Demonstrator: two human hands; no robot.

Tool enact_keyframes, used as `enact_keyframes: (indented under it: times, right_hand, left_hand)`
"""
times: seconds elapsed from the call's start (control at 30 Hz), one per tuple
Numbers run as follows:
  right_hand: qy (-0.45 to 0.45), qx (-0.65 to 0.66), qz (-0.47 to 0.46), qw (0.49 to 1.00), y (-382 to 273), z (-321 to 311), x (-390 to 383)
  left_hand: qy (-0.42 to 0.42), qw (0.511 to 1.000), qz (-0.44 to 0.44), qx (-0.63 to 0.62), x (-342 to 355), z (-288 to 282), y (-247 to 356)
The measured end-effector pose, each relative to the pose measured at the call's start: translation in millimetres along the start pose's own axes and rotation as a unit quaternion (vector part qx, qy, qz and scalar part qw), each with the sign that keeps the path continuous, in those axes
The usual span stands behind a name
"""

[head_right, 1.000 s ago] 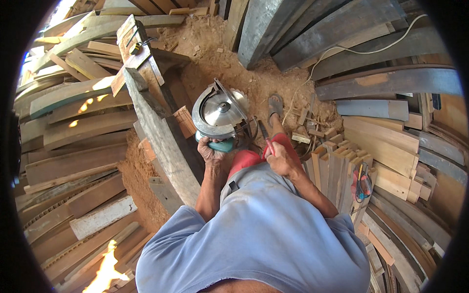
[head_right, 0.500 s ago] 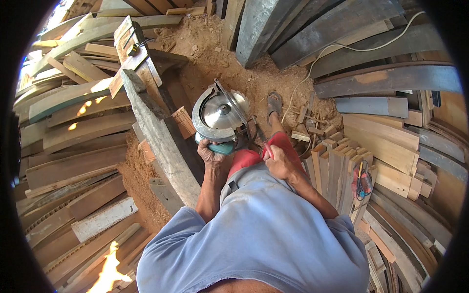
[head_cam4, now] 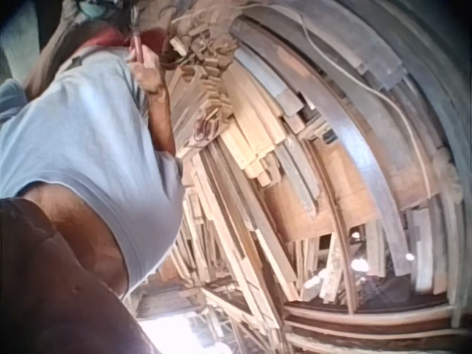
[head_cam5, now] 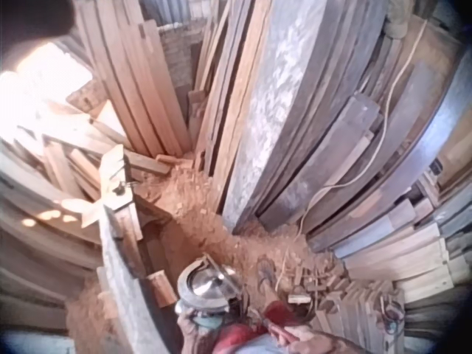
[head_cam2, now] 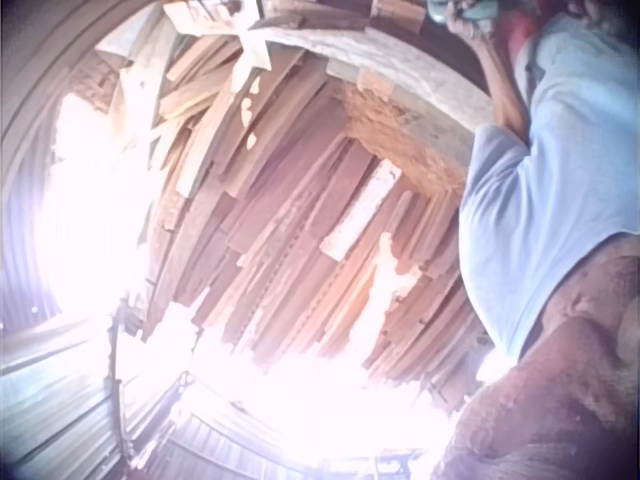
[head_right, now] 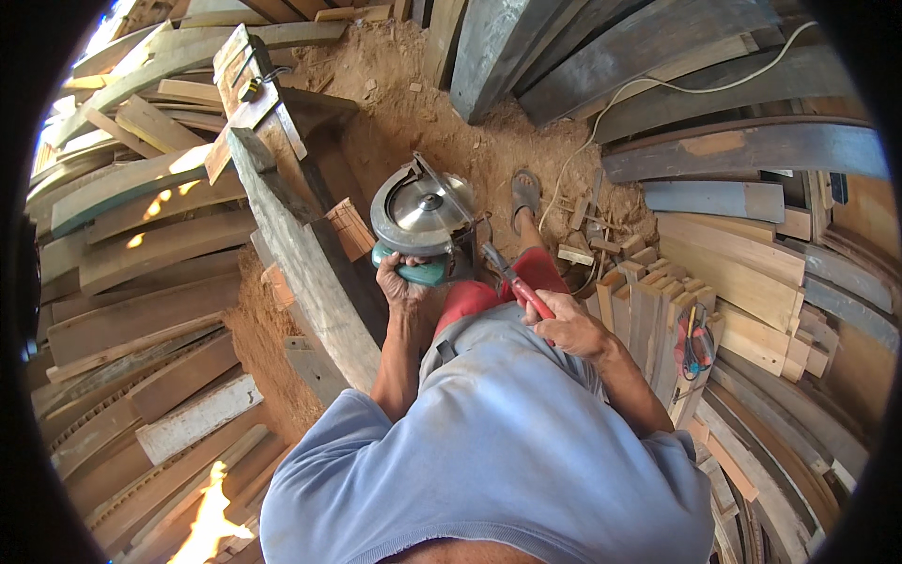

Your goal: The person cuts a board using a circular saw, moves several long boards, and then measures and marks a board using a tape measure and a pencil.

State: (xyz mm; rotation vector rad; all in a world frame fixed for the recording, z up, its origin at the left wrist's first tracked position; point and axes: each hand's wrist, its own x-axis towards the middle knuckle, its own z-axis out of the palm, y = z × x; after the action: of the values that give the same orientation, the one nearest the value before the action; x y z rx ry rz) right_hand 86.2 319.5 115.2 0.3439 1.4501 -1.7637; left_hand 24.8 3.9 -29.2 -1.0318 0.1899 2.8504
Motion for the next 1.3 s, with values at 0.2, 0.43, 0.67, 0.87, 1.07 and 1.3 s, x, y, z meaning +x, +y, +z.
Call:
enact_keyframes:
  times: [0.2, 0.43, 0.67, 0.87, 1.07, 1.3]
  right_hand:
    - [-0.029, -0.083, 0.046, 0.995, -8, 16, 22]
    - [-0.029, -0.119, 0.080, 0.989, -10, 17, 31]
    - [-0.025, -0.233, 0.059, 0.970, -11, 11, 34]
    - [-0.040, -0.264, 0.088, 0.960, 3, 3, 45]
    - [-0.129, 0.362, 0.149, 0.911, 25, 10, 44]
    - [-0.070, 0.115, 0.190, 0.973, 2, -1, 43]
  left_hand:
    - [0.060, 0.998, -0.022, -0.004, 2, -11, -1]
    - [0.088, 0.996, -0.034, 0.001, -5, -25, -6]
    - [0.130, 0.991, -0.028, 0.031, 0, -26, -8]
    - [0.144, 0.986, -0.010, 0.084, 4, -25, -7]
    - [0.128, 0.990, -0.003, 0.054, 9, -24, -6]
    - [0.131, 0.987, -0.005, 0.092, 16, -25, -11]
